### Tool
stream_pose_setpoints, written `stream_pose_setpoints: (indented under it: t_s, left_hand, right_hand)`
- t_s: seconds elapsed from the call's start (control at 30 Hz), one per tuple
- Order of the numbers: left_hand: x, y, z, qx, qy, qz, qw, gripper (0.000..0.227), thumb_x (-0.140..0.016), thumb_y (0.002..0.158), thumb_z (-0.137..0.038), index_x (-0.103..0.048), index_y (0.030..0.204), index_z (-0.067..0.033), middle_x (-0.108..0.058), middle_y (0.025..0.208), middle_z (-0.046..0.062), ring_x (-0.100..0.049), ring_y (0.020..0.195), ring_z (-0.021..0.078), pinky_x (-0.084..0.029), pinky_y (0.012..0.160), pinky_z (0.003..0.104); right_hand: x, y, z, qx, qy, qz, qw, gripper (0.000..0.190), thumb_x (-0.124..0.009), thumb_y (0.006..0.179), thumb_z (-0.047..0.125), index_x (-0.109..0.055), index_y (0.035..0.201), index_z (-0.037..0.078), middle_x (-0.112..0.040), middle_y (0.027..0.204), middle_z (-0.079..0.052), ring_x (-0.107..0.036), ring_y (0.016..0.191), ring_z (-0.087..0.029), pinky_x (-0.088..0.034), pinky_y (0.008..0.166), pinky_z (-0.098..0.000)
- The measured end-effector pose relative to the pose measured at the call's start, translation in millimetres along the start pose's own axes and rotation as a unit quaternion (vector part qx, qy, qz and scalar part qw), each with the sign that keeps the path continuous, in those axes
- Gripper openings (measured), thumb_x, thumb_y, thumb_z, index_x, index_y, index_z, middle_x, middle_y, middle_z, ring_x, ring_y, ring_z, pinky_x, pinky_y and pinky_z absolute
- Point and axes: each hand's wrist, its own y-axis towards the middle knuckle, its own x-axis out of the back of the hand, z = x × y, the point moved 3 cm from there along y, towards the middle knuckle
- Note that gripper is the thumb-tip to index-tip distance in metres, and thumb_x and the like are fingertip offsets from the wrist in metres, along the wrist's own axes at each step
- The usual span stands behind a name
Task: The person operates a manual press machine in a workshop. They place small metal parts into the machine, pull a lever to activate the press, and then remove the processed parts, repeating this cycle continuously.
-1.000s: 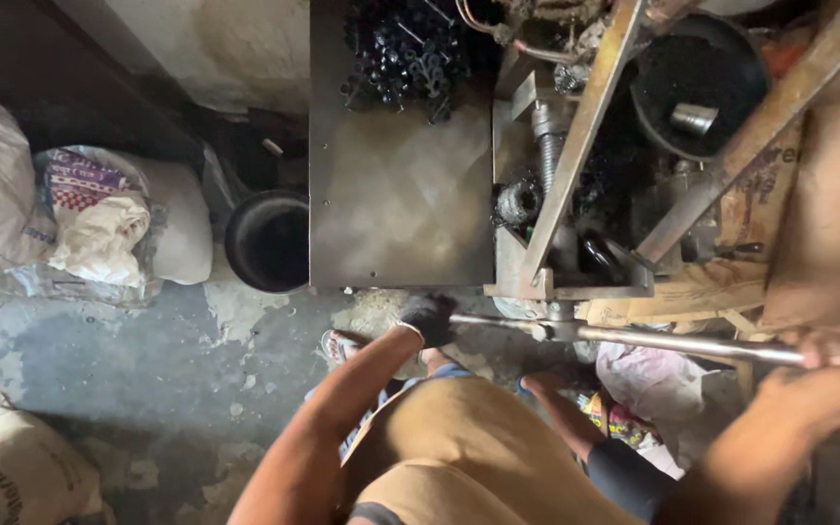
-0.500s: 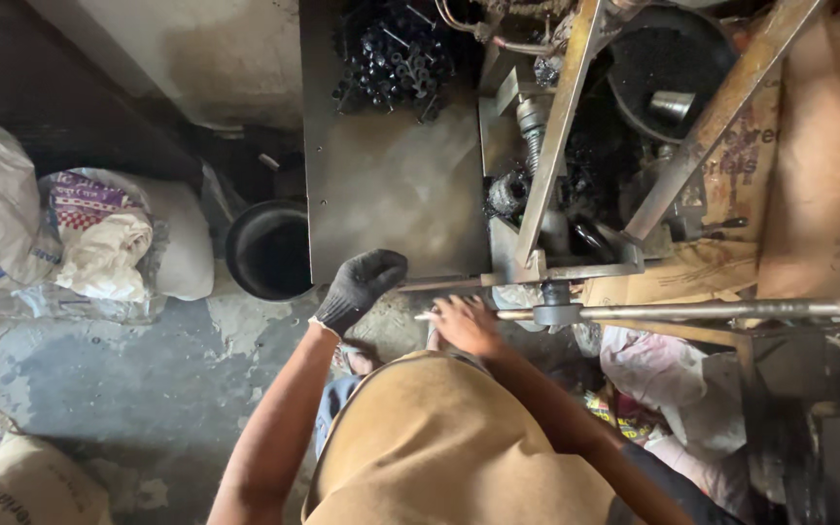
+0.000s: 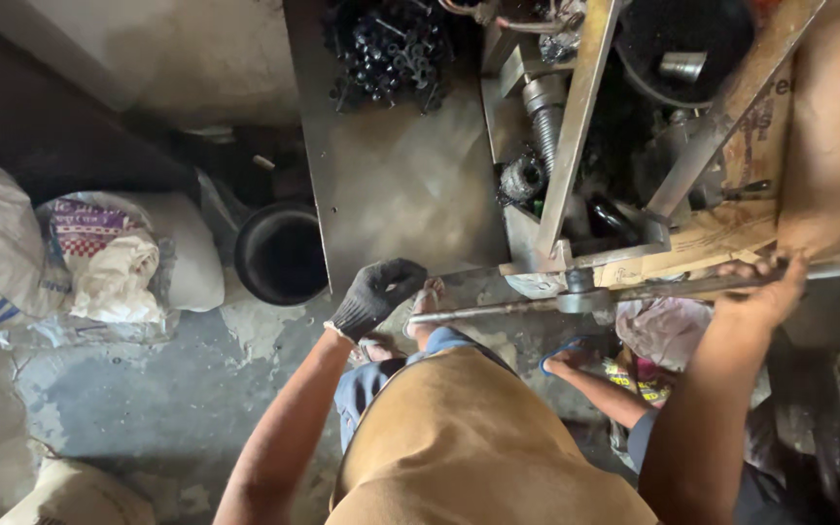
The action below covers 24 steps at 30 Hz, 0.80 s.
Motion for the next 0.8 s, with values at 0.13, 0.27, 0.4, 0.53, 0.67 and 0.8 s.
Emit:
stream_pose_setpoints:
  t_s: [0.13, 0.27, 0.4, 0.53, 0.67, 0.8]
  left_hand:
    - [0.6, 0.1, -8.7, -0.049, 0.059, -0.013, 0.997, 0.023, -0.075, 0.09, -0.016, -0.075, 0.108, -0.0018, -0.077, 0.103, 0.01, -0.071, 0.095, 0.0149, -0.057, 0.087, 0.032]
    - [-2.0, 0.4, -16.5, -0.004, 0.014, -0.016, 1.0, 0.025, -0.074, 0.09, -0.017, -0.075, 0.109, -0.001, -0.078, 0.103, 0.01, -0.072, 0.095, 0.0147, -0.057, 0.088, 0.031]
    - [-4.4, 27.9, -28.7, 0.048, 0.01, -0.02, 0.999, 0.027, -0.075, 0.09, -0.018, -0.074, 0.111, -0.0006, -0.079, 0.101, 0.01, -0.071, 0.094, 0.0126, -0.057, 0.086, 0.031]
    - [-22.9, 101.5, -46.1, -0.001, -0.003, -0.034, 0.999, 0.033, -0.076, 0.09, -0.021, -0.071, 0.117, -0.0028, -0.079, 0.104, 0.01, -0.07, 0.094, 0.0127, -0.057, 0.085, 0.031]
    - [-47.9, 193.3, -65.3, -0.05, 0.156, -0.135, 0.977, 0.036, -0.075, 0.087, -0.027, -0.073, 0.118, -0.0073, -0.078, 0.105, 0.015, -0.076, 0.095, 0.0284, -0.058, 0.083, 0.036]
    - [-58.6, 264.9, -92.1, -0.141, 0.323, -0.277, 0.894, 0.071, -0.084, 0.077, -0.034, -0.056, 0.133, -0.0013, -0.067, 0.122, 0.025, -0.064, 0.111, 0.0434, -0.052, 0.093, 0.048]
  right_hand:
    - [-25.2, -32.3, 10.3, 0.152, -0.054, -0.003, 0.987, 0.028, -0.064, 0.109, 0.034, -0.064, 0.113, 0.006, -0.054, 0.077, -0.003, -0.041, 0.049, -0.016, -0.038, 0.05, -0.0333]
    - [-54.0, -56.9, 53.8, 0.314, -0.107, -0.028, 0.943, 0.023, -0.064, 0.108, 0.025, -0.057, 0.102, 0.004, -0.064, 0.091, -0.008, -0.047, 0.057, -0.02, -0.042, 0.054, -0.0371]
    - [-102.6, -81.2, 84.8, 0.44, -0.162, -0.089, 0.879, 0.017, -0.066, 0.101, 0.016, -0.059, 0.106, 0.002, -0.066, 0.101, -0.011, -0.057, 0.069, -0.02, -0.05, 0.063, -0.0358]
    - [-190.9, -83.3, -0.5, 0.489, -0.159, 0.044, 0.857, 0.019, -0.069, 0.094, 0.008, -0.06, 0.11, 0.001, -0.067, 0.111, -0.013, -0.066, 0.081, -0.02, -0.058, 0.073, -0.0346]
    - [-291.8, 7.9, -106.8, 0.253, -0.369, 0.201, 0.871, 0.027, -0.068, 0.105, 0.021, -0.066, 0.127, 0.004, -0.076, 0.11, -0.009, -0.075, 0.099, -0.017, -0.059, 0.09, -0.0308]
    - [-323.4, 91.5, -179.7, 0.237, -0.552, 0.202, 0.774, 0.029, -0.069, 0.1, 0.026, -0.075, 0.108, -0.001, -0.075, 0.089, -0.014, -0.07, 0.079, -0.016, -0.054, 0.073, -0.0318]
